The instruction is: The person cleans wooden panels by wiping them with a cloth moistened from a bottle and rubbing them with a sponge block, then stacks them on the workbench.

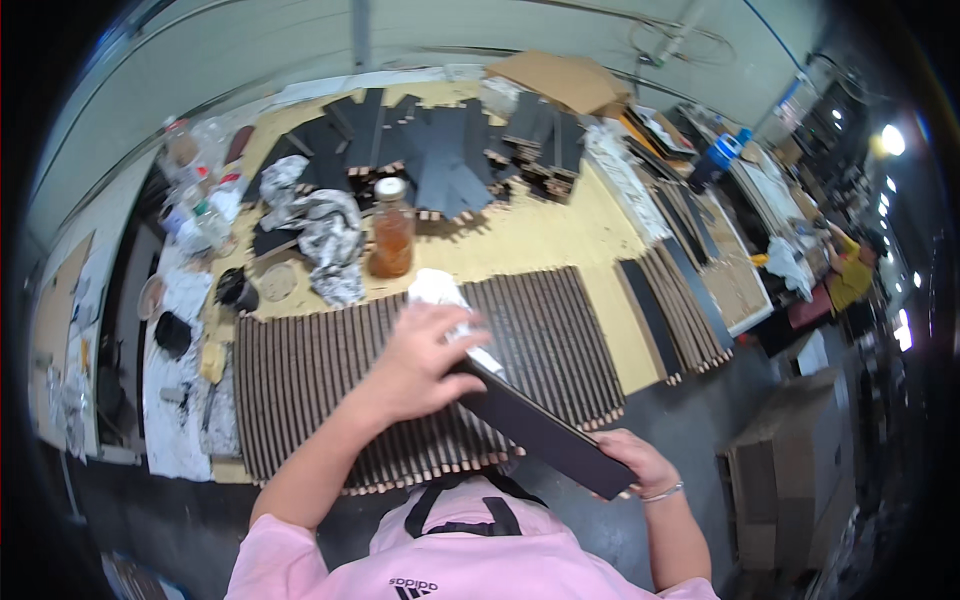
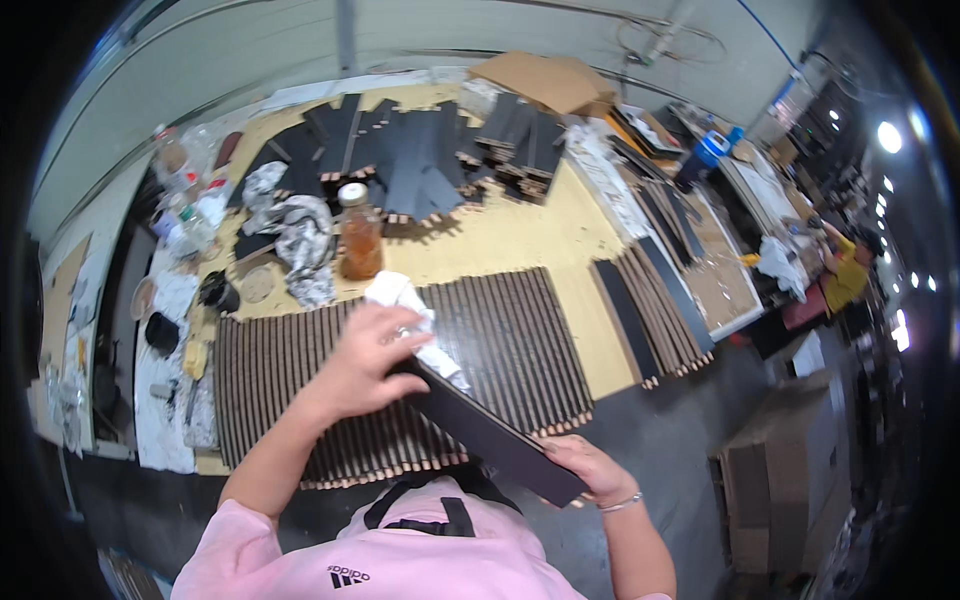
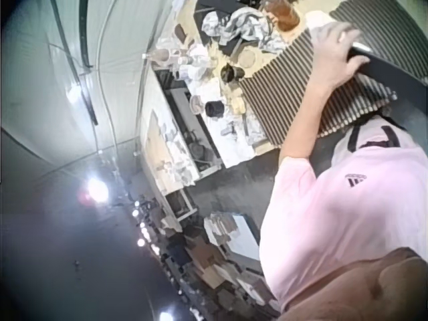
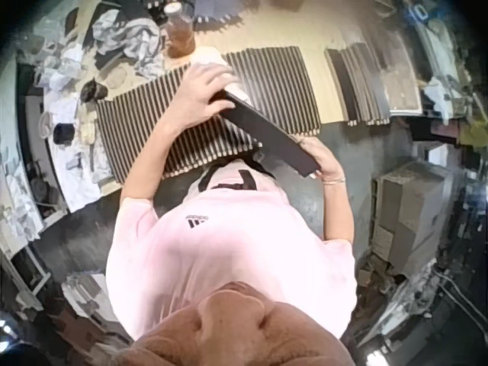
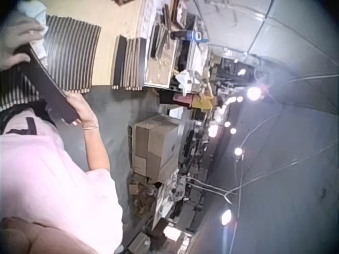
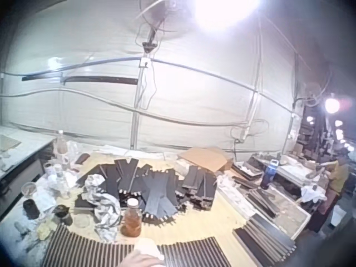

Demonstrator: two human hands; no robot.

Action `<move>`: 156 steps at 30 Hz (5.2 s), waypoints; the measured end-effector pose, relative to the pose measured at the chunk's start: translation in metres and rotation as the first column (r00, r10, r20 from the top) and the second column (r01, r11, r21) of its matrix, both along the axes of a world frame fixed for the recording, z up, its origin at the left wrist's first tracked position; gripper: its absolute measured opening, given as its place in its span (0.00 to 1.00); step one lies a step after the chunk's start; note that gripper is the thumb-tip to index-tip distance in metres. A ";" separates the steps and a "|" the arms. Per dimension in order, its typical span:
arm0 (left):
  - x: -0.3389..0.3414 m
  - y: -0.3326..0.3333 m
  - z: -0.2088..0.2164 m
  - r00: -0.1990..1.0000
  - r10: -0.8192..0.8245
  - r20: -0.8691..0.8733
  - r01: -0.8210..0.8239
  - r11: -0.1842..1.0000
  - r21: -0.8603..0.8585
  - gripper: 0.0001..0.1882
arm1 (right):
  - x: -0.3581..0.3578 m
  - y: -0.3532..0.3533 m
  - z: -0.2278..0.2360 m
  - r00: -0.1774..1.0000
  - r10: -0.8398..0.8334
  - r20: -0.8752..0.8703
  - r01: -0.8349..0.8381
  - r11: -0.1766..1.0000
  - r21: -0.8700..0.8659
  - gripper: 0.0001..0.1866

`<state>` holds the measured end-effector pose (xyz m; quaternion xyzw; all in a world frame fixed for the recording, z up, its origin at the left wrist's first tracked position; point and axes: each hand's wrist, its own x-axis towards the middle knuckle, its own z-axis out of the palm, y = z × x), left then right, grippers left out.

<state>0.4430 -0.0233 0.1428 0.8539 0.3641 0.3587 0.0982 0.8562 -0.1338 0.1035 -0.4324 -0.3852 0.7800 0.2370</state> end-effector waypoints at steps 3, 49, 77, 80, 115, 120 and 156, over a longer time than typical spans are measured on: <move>-0.038 -0.025 -0.033 0.994 -0.099 0.056 0.113 0.911 -0.397 0.18 | -0.016 0.020 0.029 0.978 -0.131 -0.160 0.110 0.985 -0.134 0.52; 0.009 -0.111 -0.030 0.948 0.073 0.310 -0.008 0.979 -0.204 0.33 | -0.167 0.055 0.010 0.896 -0.419 -0.146 0.436 0.892 0.121 0.16; -0.027 0.030 -0.031 0.816 0.454 0.357 -0.432 0.890 -0.146 0.25 | -0.128 0.001 0.006 0.982 -0.185 0.025 0.182 0.978 0.105 0.17; 0.003 -0.007 -0.025 0.872 0.343 0.350 -0.322 0.939 -0.118 0.27 | -0.128 0.022 0.012 0.915 -0.348 -0.202 0.353 0.935 -0.014 0.13; 0.051 -0.065 -0.024 0.974 -0.069 0.216 0.073 0.997 -0.009 0.32 | -0.144 0.113 -0.009 0.764 -0.609 -0.215 0.636 0.766 0.092 0.10; 0.016 -0.065 -0.042 0.974 0.138 0.178 -0.122 0.988 -0.094 0.31 | -0.136 0.110 -0.009 0.725 -0.629 -0.280 0.666 0.744 0.052 0.12; 0.026 -0.081 -0.049 0.881 0.190 0.434 -0.044 0.945 -0.324 0.31 | -0.115 0.097 -0.026 0.635 -0.720 -0.281 0.727 0.680 -0.100 0.13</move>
